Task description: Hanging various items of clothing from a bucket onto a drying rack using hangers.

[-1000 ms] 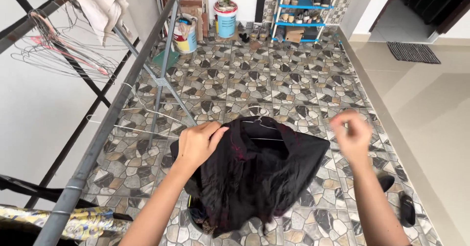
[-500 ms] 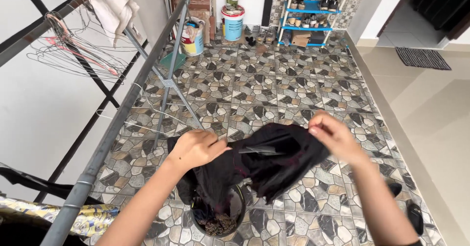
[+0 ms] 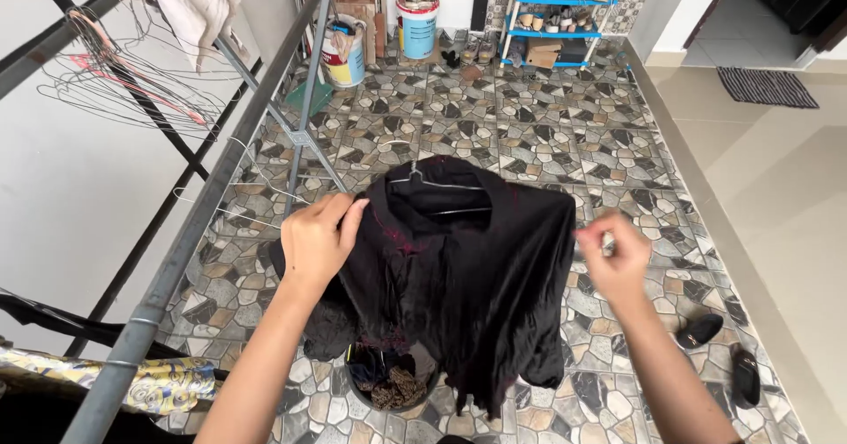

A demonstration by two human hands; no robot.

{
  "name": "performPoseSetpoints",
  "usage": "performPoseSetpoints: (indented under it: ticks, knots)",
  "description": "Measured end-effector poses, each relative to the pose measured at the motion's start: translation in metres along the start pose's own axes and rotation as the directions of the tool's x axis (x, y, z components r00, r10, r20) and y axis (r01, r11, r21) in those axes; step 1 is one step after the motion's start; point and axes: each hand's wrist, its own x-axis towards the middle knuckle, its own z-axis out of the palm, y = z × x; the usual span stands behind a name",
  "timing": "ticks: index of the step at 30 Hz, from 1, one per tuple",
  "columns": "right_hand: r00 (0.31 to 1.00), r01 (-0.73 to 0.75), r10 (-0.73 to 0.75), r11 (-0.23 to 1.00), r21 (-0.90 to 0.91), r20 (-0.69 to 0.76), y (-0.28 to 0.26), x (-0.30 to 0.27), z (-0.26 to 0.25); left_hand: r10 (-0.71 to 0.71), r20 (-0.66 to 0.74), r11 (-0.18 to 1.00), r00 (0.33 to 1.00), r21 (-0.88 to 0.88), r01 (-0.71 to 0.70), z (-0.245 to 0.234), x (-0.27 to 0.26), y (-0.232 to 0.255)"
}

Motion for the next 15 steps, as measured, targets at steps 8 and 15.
performPoseSetpoints:
  ticks: [8,15]
  knots:
    - [0.987,-0.068,0.109,0.948,-0.311,0.116,-0.080,0.018,0.074,-0.044,0.043,0.998,0.998,0.053,0.042,-0.008,-0.017,0.047]
    - [0.965,0.122,-0.006,0.896,-0.428,0.261,-0.077,0.004,0.091,-0.140,0.083,0.990,0.987,0.019,0.139,-0.029,-0.049,0.045]
